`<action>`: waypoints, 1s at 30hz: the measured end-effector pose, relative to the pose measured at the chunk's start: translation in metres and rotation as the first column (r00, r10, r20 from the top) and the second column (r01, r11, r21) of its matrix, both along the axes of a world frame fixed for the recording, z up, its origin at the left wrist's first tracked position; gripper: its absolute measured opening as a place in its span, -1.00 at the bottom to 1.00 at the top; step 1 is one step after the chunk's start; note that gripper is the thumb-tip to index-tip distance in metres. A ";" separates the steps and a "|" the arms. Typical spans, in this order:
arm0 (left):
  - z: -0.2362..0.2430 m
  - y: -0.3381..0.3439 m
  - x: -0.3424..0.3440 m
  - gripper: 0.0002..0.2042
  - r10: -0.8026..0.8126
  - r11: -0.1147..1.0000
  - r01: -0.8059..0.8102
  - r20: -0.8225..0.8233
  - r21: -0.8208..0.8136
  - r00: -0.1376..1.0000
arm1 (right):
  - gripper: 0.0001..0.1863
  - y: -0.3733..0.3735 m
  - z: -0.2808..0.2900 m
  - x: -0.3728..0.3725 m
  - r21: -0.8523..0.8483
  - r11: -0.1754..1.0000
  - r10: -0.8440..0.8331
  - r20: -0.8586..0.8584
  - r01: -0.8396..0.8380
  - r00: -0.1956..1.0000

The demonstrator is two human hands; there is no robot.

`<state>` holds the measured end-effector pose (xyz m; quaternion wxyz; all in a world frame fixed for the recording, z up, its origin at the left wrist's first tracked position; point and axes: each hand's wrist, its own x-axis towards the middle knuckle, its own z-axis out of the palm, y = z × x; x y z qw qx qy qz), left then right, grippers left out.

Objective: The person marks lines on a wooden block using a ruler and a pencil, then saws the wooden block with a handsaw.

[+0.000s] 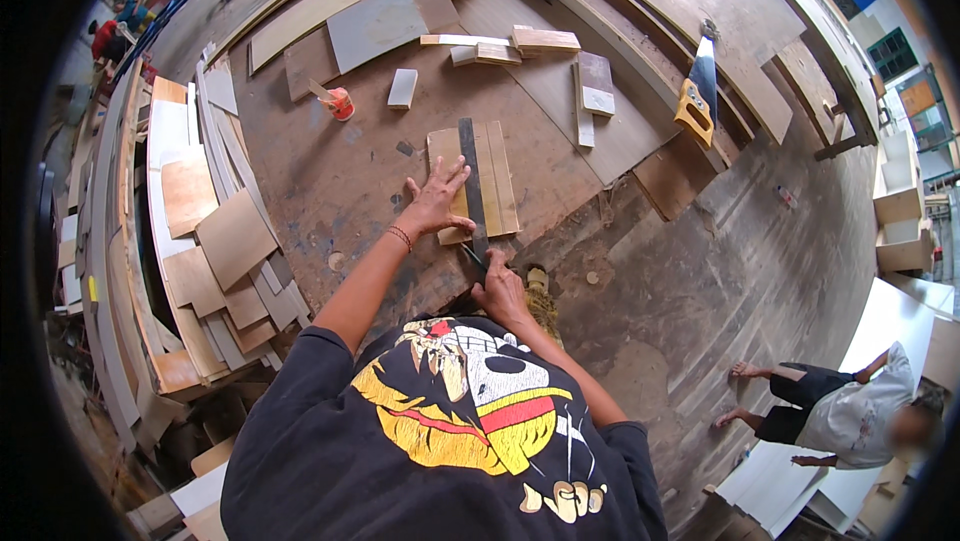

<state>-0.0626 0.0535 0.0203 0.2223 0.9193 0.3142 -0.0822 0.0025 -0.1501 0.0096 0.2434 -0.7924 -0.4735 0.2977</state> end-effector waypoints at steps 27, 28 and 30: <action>-0.009 0.003 -0.002 0.15 -0.016 0.999 0.014 0.044 0.038 0.999 | -0.35 0.001 0.003 -0.001 -0.017 1.000 0.003 -0.027 -0.003 1.000; -0.009 0.003 -0.002 0.15 -0.016 0.999 0.014 0.044 0.039 0.999 | -0.36 0.002 0.004 -0.001 -0.016 1.000 -0.004 -0.028 0.004 1.000; -0.009 0.003 -0.002 0.15 -0.012 0.999 0.011 0.049 0.033 0.999 | -0.36 0.002 0.006 -0.001 -0.017 1.000 -0.006 -0.030 0.006 1.000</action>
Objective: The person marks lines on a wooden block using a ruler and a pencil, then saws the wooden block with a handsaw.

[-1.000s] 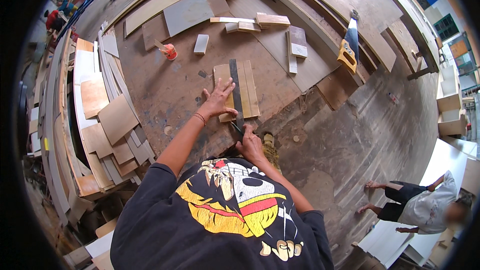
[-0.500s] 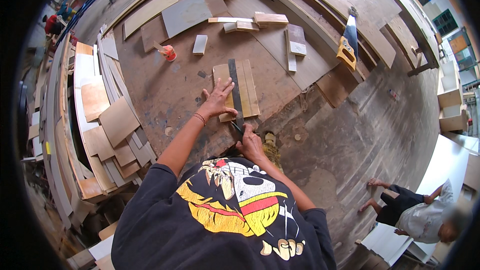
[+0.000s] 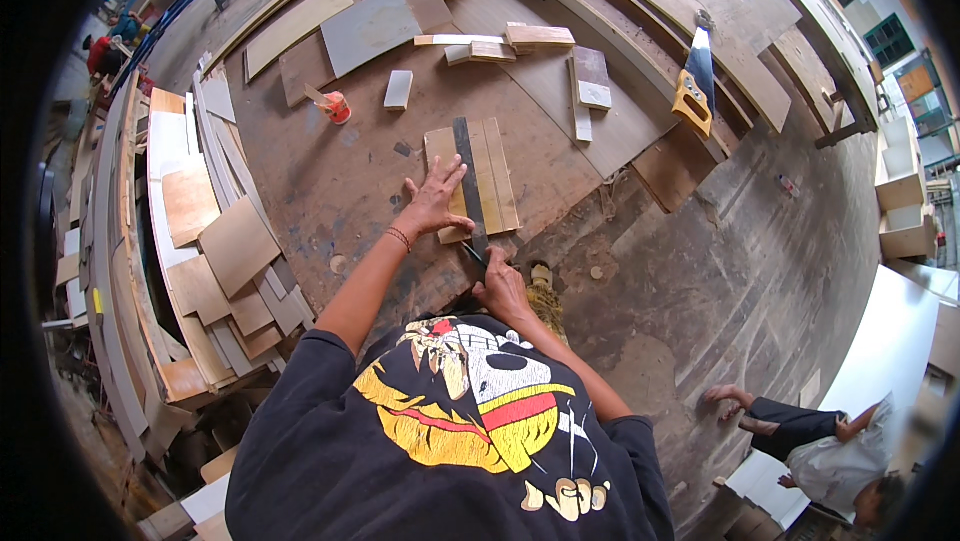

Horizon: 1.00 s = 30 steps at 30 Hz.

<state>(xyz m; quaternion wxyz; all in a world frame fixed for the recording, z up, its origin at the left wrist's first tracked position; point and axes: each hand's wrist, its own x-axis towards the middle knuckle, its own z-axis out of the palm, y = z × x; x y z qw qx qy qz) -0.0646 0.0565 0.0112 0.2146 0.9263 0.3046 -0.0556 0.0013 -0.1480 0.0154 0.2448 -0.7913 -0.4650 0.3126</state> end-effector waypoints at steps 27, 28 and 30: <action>0.008 -0.003 0.002 0.12 -0.001 1.000 0.001 -0.010 -0.008 1.000 | -0.35 -0.001 -0.007 0.000 0.014 0.999 -0.036 0.003 0.036 0.999; 0.009 -0.003 0.002 0.12 -0.020 1.000 0.020 -0.020 -0.006 1.000 | -0.35 -0.001 -0.010 0.000 0.029 0.999 -0.024 0.010 0.024 1.000; 0.009 -0.004 0.003 0.12 0.008 1.000 -0.008 -0.020 -0.004 1.000 | -0.35 -0.002 -0.013 0.001 0.042 0.998 -0.039 -0.009 0.040 0.999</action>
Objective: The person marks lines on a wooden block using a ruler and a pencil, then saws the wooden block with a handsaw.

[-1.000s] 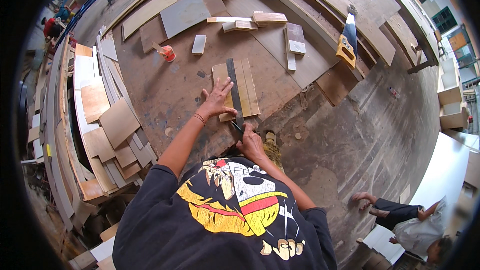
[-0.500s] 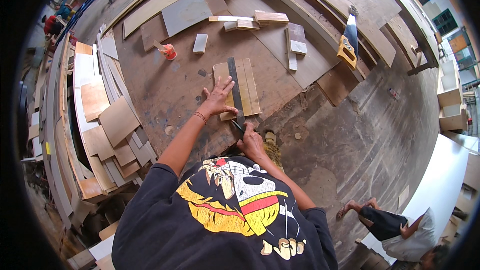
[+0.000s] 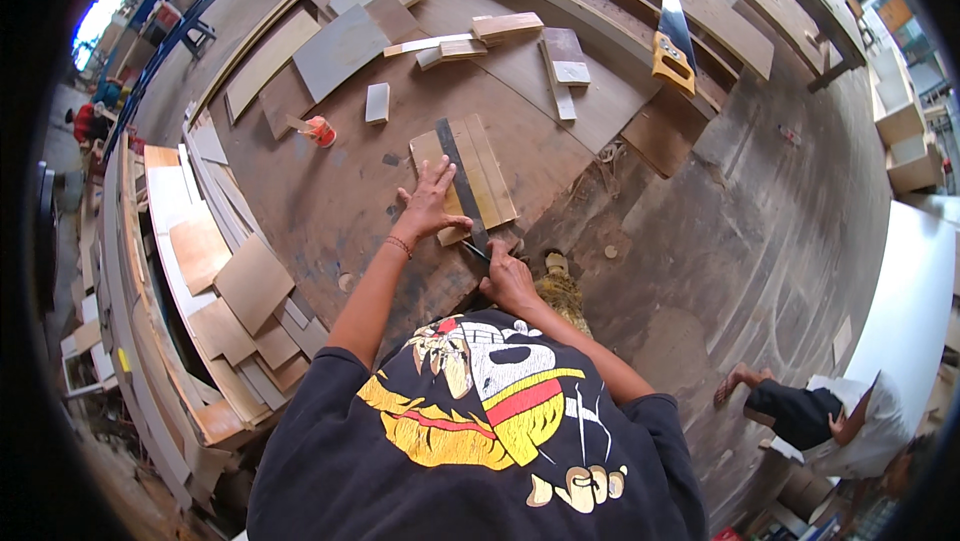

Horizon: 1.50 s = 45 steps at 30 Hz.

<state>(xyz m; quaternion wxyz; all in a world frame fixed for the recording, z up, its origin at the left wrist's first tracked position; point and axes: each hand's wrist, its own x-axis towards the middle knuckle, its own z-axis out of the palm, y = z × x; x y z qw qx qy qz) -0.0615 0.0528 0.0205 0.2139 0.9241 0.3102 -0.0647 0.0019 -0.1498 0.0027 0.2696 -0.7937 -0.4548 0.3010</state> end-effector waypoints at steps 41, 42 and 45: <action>0.021 -0.002 0.018 0.15 -0.025 0.999 0.020 -0.155 -0.035 0.988 | -0.76 0.104 0.027 0.107 0.176 0.969 -0.226 0.323 0.176 0.919; 0.022 0.000 0.019 0.15 -0.022 0.999 0.018 -0.151 -0.033 0.988 | -0.76 0.109 0.024 0.106 0.162 0.978 -0.180 0.362 0.128 0.915; 0.023 0.003 0.020 0.17 -0.033 0.998 0.025 -0.164 -0.052 0.986 | -0.80 0.127 0.018 0.098 0.175 0.979 -0.167 0.419 0.101 0.893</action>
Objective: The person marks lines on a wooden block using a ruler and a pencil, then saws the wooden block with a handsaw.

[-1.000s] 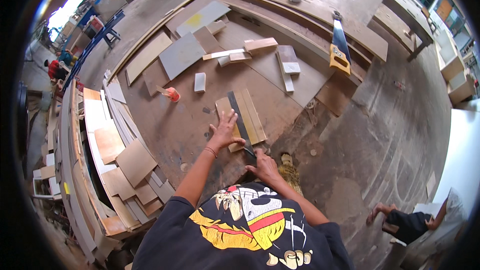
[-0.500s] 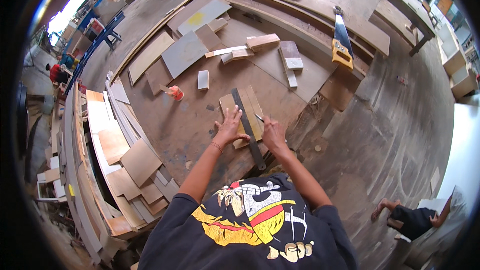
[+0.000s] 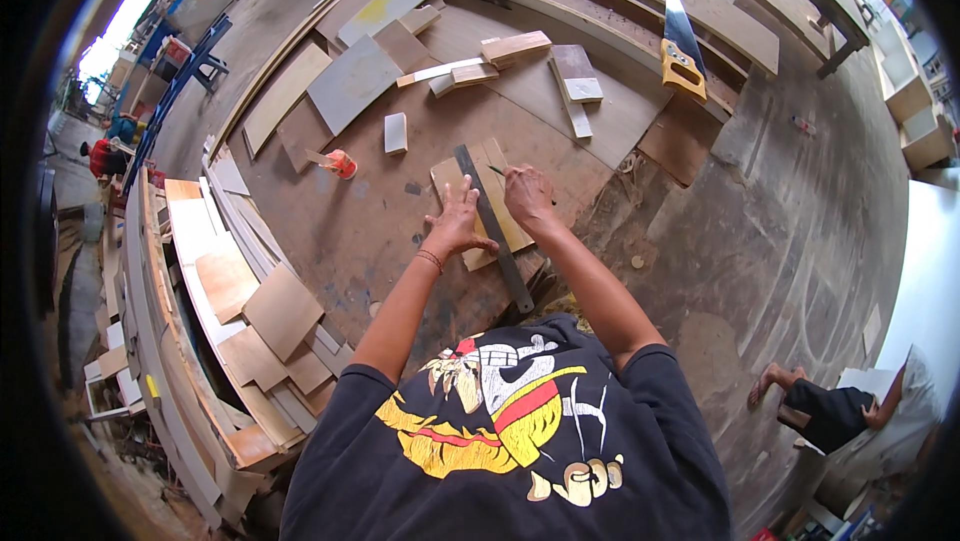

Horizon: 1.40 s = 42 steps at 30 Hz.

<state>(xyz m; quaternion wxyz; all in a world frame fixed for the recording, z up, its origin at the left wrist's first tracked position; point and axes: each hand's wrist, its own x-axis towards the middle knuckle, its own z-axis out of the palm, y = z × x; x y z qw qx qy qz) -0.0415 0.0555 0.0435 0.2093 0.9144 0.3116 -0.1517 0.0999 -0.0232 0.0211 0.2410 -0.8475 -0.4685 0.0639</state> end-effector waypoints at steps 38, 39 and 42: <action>0.002 0.000 0.002 0.27 0.018 1.000 -0.018 -0.038 -0.004 0.999 | -0.64 0.064 0.015 -0.012 -0.146 0.986 -0.053 0.164 0.078 0.985; 0.002 0.000 0.001 0.27 0.028 1.000 -0.028 -0.034 -0.003 0.999 | -0.64 0.066 0.016 -0.013 -0.162 0.985 -0.018 0.202 0.051 0.979; 0.004 -0.002 -0.002 0.26 0.032 0.999 -0.032 -0.052 0.004 0.998 | -0.63 0.070 0.011 -0.017 -0.163 0.987 0.043 0.206 -0.009 0.978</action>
